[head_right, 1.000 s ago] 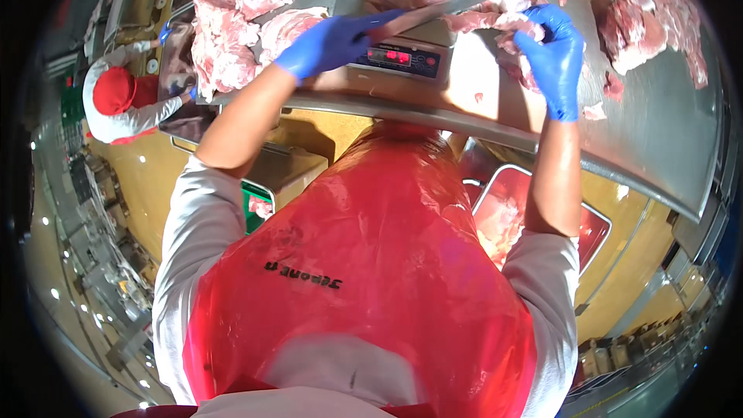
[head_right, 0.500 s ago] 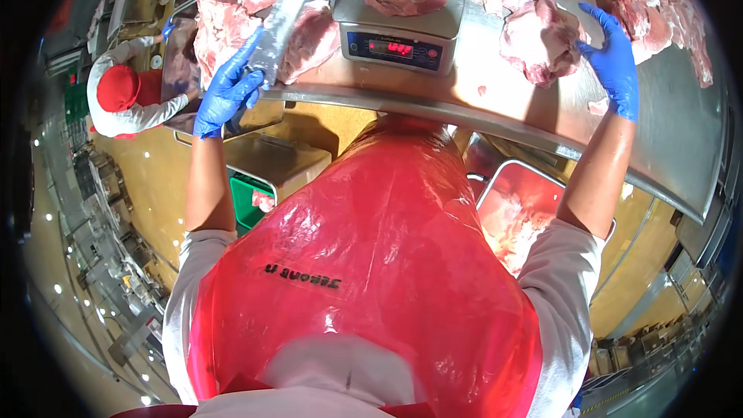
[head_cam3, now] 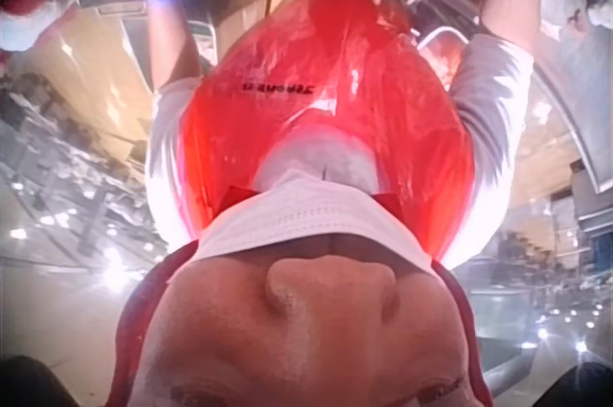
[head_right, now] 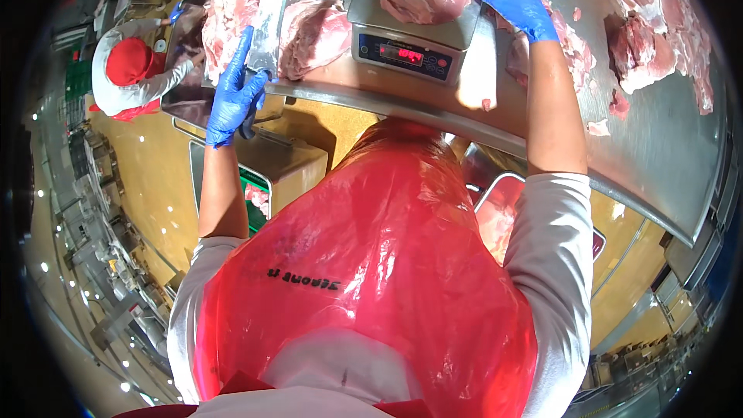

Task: The person uses a knife to cut large pieces of raw meat into smaller portions on a stainless steel table. They weigh the cut pieces on a digital scale and place them into a green plastic bin. The process involves repetitive cutting, weighing, and sorting of the meat.

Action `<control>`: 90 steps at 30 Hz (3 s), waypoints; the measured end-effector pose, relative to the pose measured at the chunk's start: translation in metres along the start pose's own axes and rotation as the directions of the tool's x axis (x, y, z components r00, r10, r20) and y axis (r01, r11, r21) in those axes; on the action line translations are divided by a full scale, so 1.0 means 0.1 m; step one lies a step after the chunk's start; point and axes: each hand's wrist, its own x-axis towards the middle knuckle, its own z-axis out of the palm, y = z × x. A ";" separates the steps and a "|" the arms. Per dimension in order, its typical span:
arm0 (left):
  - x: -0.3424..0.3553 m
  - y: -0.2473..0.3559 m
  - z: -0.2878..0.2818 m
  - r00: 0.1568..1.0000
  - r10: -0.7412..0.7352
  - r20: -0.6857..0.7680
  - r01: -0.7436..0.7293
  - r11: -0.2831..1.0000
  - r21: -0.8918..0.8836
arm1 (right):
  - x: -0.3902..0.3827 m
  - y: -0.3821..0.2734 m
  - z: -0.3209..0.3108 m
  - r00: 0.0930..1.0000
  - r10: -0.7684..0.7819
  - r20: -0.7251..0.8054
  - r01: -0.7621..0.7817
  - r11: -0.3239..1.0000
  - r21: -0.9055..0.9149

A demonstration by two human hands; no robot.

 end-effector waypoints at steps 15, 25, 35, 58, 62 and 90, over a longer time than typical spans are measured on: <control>0.93 0.16 1.57 0.888 0.434 0.154 -0.460 0.816 0.351 | -0.42 -0.08 0.77 0.926 -0.221 -0.307 0.143 0.956 -0.256; 1.36 0.25 1.44 0.946 0.322 0.048 -0.325 0.932 0.161 | -0.20 -0.43 1.05 0.804 -0.400 -0.441 0.311 0.914 -0.262; 1.56 0.02 1.27 0.886 0.463 0.008 -0.451 0.859 0.240 | -0.06 -0.18 0.94 0.933 -0.288 -0.216 0.259 0.954 -0.154; 0.83 -0.16 1.84 0.833 0.435 0.341 -0.500 0.328 0.801 | -0.11 -0.09 0.73 0.868 -0.453 -0.201 0.408 0.883 -0.231; 0.72 0.05 1.75 0.899 0.219 0.380 -0.430 0.267 0.863 | -0.14 -0.07 0.74 0.863 -0.459 -0.211 0.428 0.886 -0.177; 0.59 0.54 1.46 0.924 0.227 0.308 -0.374 0.707 0.600 | -0.14 -0.05 0.52 0.861 -0.489 -0.139 0.439 0.854 -0.281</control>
